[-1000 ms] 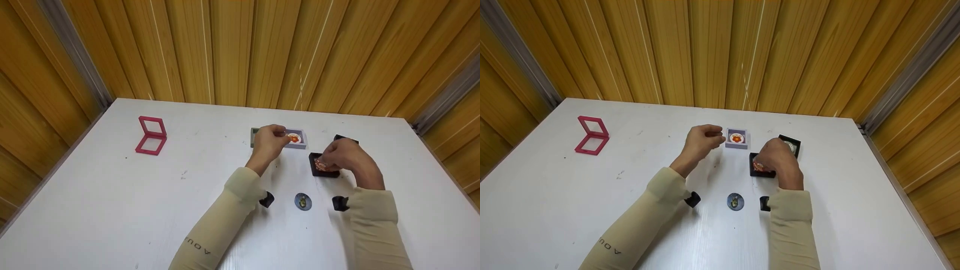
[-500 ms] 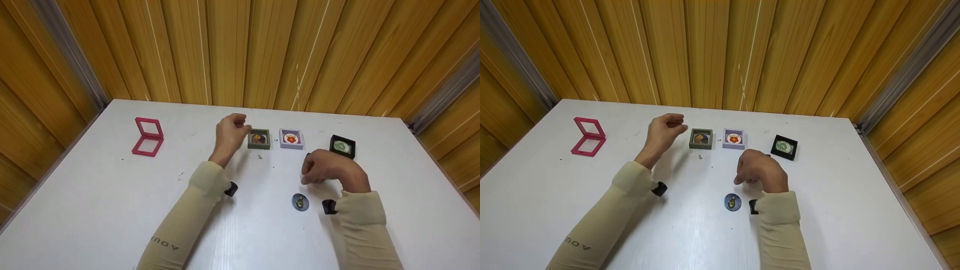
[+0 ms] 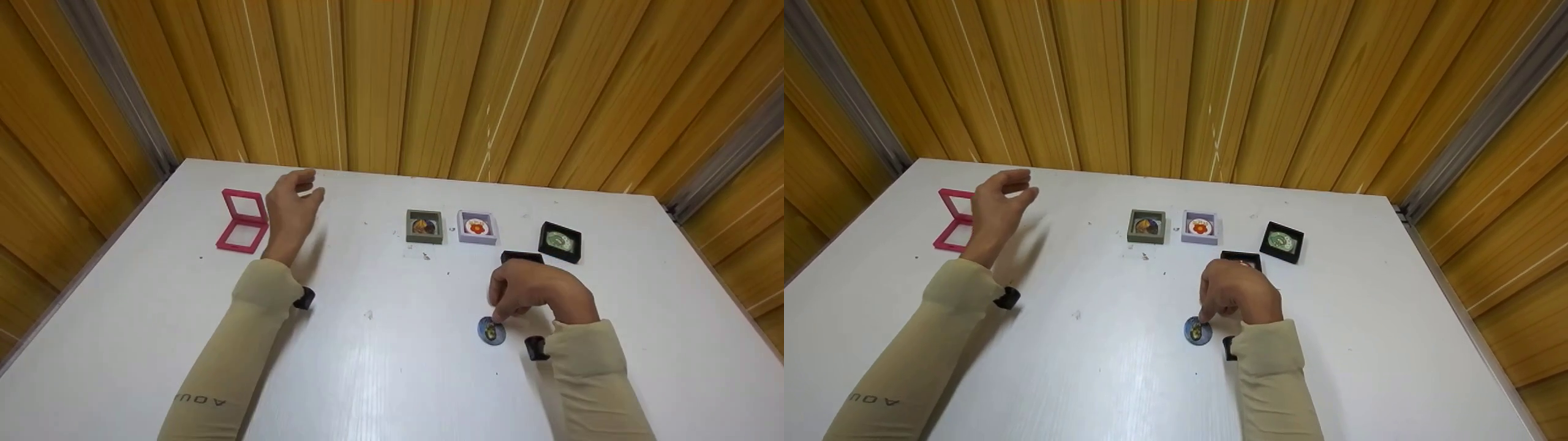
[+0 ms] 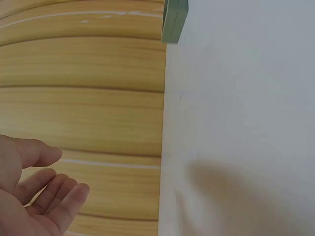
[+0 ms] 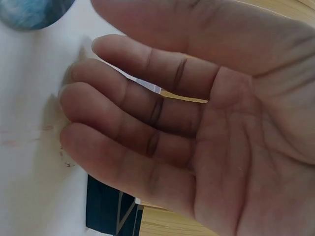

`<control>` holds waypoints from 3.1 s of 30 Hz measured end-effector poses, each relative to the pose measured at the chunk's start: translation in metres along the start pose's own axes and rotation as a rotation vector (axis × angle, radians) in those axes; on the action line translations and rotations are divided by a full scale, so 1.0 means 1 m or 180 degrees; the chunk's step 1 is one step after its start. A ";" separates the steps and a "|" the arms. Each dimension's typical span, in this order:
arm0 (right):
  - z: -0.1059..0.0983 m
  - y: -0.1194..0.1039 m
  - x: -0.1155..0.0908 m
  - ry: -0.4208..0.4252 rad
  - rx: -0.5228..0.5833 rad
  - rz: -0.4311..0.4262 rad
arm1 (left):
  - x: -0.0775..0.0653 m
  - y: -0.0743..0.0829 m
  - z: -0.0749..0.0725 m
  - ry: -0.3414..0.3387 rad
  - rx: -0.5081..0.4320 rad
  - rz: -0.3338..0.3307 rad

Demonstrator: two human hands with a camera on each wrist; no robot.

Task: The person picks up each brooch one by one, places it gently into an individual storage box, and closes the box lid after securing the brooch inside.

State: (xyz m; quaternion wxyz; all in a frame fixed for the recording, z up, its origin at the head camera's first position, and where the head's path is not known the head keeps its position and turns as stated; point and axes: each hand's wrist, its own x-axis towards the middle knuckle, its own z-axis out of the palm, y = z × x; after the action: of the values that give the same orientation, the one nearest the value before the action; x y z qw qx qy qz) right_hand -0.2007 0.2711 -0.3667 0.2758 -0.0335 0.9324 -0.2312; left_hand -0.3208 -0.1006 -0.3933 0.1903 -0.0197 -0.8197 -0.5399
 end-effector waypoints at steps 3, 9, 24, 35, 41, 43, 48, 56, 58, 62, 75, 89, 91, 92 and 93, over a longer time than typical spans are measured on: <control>0.002 0.001 0.000 -0.0022 -0.0056 0.0052 | 0.007 -0.011 -0.021 0.0244 0.0019 0.0083; 0.006 0.000 0.001 -0.0096 -0.0106 0.0104 | 0.016 -0.026 -0.050 0.0624 0.0111 0.0316; 0.011 -0.007 0.004 -0.0195 -0.0237 0.0096 | 0.028 -0.058 -0.086 -0.0183 0.0725 -0.0678; 0.011 -0.006 0.007 -0.0230 -0.0106 0.0035 | 0.028 -0.058 -0.090 -0.0055 0.0812 -0.0694; 0.011 0.001 0.012 -0.0296 0.0061 -0.0010 | 0.025 -0.057 -0.094 -0.0131 0.0760 -0.0822; 0.010 0.002 0.013 -0.0310 0.0086 -0.0051 | 0.024 -0.057 -0.096 -0.0154 0.0744 -0.0859; 0.008 0.002 0.012 -0.0295 0.0098 -0.0092 | 0.023 -0.056 -0.100 -0.0161 0.0745 -0.0839; 0.014 -0.010 0.010 -0.0270 -0.0079 -0.0026 | 0.025 -0.053 -0.098 -0.0172 0.0760 -0.0845; 0.015 -0.011 0.010 -0.0264 -0.0079 -0.0018 | 0.026 -0.052 -0.098 -0.0179 0.0758 -0.0835; 0.015 -0.010 0.011 -0.0287 -0.0075 -0.0058 | 0.026 -0.052 -0.098 -0.0188 0.0770 -0.0817; 0.012 0.000 0.015 -0.0294 0.0074 -0.0191 | 0.025 -0.049 -0.100 -0.0338 0.0704 -0.0819; 0.003 0.007 0.012 -0.0089 0.0240 -0.0341 | 0.024 -0.045 -0.097 -0.0620 0.0637 -0.0597; 0.002 0.007 0.011 -0.0076 0.0247 -0.0339 | 0.023 -0.044 -0.097 -0.0638 0.0646 -0.0570; 0.002 0.007 0.011 -0.0073 0.0259 -0.0337 | 0.023 -0.044 -0.097 -0.0653 0.0656 -0.0551; 0.001 0.007 0.011 -0.0068 0.0265 -0.0338 | 0.022 -0.044 -0.096 -0.0666 0.0657 -0.0544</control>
State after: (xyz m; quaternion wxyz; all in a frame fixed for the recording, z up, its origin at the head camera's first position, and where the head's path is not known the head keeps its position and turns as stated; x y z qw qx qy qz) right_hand -0.2086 0.2743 -0.3761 0.2743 -0.0739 0.9158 -0.2838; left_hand -0.3240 -0.2088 -0.3915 0.0583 0.0136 -0.8848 -0.4622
